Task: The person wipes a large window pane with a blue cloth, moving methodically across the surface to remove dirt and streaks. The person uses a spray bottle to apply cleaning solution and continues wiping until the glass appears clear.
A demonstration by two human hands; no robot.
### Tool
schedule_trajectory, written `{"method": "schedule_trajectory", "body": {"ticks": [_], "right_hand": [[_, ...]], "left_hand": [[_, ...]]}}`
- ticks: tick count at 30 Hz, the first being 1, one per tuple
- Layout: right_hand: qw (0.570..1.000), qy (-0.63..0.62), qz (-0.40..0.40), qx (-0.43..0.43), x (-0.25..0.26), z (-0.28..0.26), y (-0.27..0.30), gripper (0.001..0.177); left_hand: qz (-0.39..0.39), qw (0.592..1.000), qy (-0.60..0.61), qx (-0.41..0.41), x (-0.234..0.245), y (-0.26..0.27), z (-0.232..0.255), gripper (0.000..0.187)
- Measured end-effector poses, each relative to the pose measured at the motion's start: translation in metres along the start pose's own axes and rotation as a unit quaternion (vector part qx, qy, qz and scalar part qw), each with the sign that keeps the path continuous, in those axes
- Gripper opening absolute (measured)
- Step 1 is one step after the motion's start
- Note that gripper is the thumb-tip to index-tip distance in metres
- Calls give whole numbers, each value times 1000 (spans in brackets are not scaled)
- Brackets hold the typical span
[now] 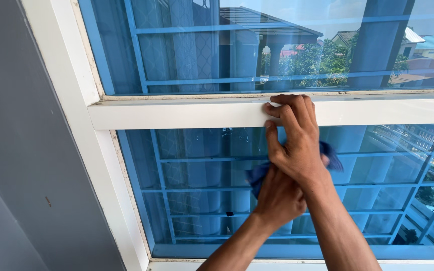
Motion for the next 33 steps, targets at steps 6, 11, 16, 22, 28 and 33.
{"method": "schedule_trajectory", "body": {"ticks": [6,11,16,22,28,33], "right_hand": [[998,-45,-42,-3,10,6,-8,34],[998,-58,-24,-16,5,7,-2,27],[997,-69,-12,-27,-1,12,2,27],[999,-33,-12,0,-1,9,1,32],[996,-44,-67,36,11,5,-1,43],[996,57,-33,63,32,22,8,53]], "left_hand": [[96,990,-96,-42,31,29,-32,72],[294,934,-200,15,146,74,-116,79],[385,906,-123,127,209,99,-160,71],[342,923,-154,85,117,59,-83,73],[63,996,-60,-3,-16,46,10,64],[128,985,-113,1,10,66,-25,78]]}}
Point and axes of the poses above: each hand's wrist, its own y-axis away from the middle knuckle, its own x-axis out of the back of the hand, z = x × y, the point moved 8 cm from there along -y, towards the middle knuckle, and after that the axes turned 6 degrees about z, right-handed, at the moved point
